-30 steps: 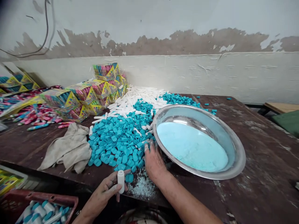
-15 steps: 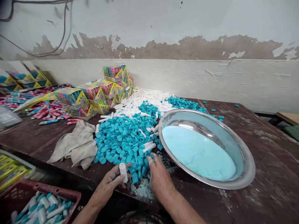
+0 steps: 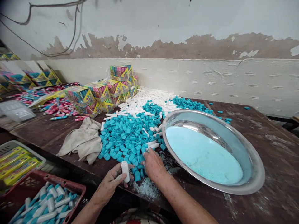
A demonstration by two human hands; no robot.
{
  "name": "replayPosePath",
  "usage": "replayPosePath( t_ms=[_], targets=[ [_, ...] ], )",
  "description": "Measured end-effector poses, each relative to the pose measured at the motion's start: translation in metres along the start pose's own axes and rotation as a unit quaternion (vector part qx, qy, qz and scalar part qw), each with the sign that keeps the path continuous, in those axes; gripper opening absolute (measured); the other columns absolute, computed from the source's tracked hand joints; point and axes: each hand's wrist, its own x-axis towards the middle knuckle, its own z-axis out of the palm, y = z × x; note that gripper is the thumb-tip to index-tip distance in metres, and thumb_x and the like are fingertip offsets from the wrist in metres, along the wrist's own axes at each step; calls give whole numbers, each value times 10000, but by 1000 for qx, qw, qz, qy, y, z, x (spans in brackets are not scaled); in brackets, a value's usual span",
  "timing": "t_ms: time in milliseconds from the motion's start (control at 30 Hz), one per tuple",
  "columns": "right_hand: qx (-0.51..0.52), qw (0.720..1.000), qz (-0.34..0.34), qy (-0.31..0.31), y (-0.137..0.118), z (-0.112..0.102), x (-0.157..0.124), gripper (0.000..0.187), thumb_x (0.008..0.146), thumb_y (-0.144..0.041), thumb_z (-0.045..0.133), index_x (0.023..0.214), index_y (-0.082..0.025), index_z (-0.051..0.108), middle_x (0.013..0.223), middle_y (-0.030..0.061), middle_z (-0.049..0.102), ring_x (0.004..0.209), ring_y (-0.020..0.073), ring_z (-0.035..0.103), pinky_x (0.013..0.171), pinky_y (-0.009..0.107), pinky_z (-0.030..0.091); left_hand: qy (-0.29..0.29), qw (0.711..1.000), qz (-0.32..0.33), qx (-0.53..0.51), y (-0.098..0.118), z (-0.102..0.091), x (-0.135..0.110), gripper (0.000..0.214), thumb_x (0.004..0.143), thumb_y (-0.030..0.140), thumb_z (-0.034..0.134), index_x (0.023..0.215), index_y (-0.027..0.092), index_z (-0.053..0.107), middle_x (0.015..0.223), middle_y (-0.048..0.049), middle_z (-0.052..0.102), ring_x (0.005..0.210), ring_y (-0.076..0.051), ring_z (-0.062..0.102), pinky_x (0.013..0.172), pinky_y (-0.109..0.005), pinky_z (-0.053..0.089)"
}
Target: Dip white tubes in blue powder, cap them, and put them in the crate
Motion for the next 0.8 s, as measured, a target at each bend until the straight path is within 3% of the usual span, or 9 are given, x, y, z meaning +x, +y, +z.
replayPosePath(
  t_ms=[167, 333, 400, 500, 567, 700, 800],
  targets=[
    [98, 995, -12, 23, 7, 2, -7, 208, 673, -73, 582, 858, -165, 554, 851, 38, 578, 799, 175, 535, 686, 238, 390, -4, 1000, 5, -4, -5, -4, -1, 412, 809, 369, 517, 1131, 111, 512, 808, -67, 600, 732, -169, 533, 589, -245, 459],
    [136, 990, -34, 30, 13, 1, -14, 171, 687, -43, 511, 779, -179, 558, 775, 5, 570, 762, 156, 534, 684, 235, 399, -11, 1000, 6, -7, -6, -3, -1, 374, 806, 379, 517, 1071, 117, 546, 798, -69, 608, 735, -173, 536, 587, -244, 455],
    [116, 993, -7, 37, 16, -2, -14, 163, 713, -66, 502, 814, -171, 576, 786, 18, 578, 757, 161, 544, 689, 247, 411, -7, 1000, 1, -8, -7, -3, -1, 370, 803, 380, 522, 1063, 119, 551, 806, -71, 609, 739, -174, 540, 590, -243, 456],
    [40, 995, 34, 81, 19, -6, -13, 268, 763, -121, 497, 1016, -160, 577, 917, 75, 577, 859, 202, 543, 744, 292, 423, 0, 1000, -4, -13, -9, -4, -2, 377, 797, 385, 531, 1067, 122, 551, 820, -70, 605, 744, -177, 545, 585, -245, 454],
    [-6, 996, 10, 94, 15, -7, -12, 291, 799, -160, 493, 1078, -177, 577, 971, 96, 563, 933, 224, 518, 799, 318, 411, 3, 1000, -3, -13, -11, -4, -3, 375, 796, 387, 533, 1065, 126, 554, 820, -65, 599, 740, -176, 541, 578, -245, 452],
    [-65, 993, -85, 42, -2, -3, -9, 191, 821, -221, 517, 973, -199, 631, 945, 86, 568, 920, 235, 506, 818, 349, 389, 8, 1000, 0, -7, -12, -4, -4, 355, 809, 371, 522, 1067, 128, 550, 826, -60, 590, 738, -169, 535, 574, -234, 450],
    [-103, 990, -94, 24, -12, 1, -6, 165, 799, -218, 553, 945, -184, 620, 965, 89, 563, 924, 249, 500, 822, 377, 375, 8, 1000, 2, -1, -11, -4, -4, 343, 812, 360, 521, 1053, 118, 550, 820, -65, 592, 732, -168, 541, 577, -230, 450]
  ],
)
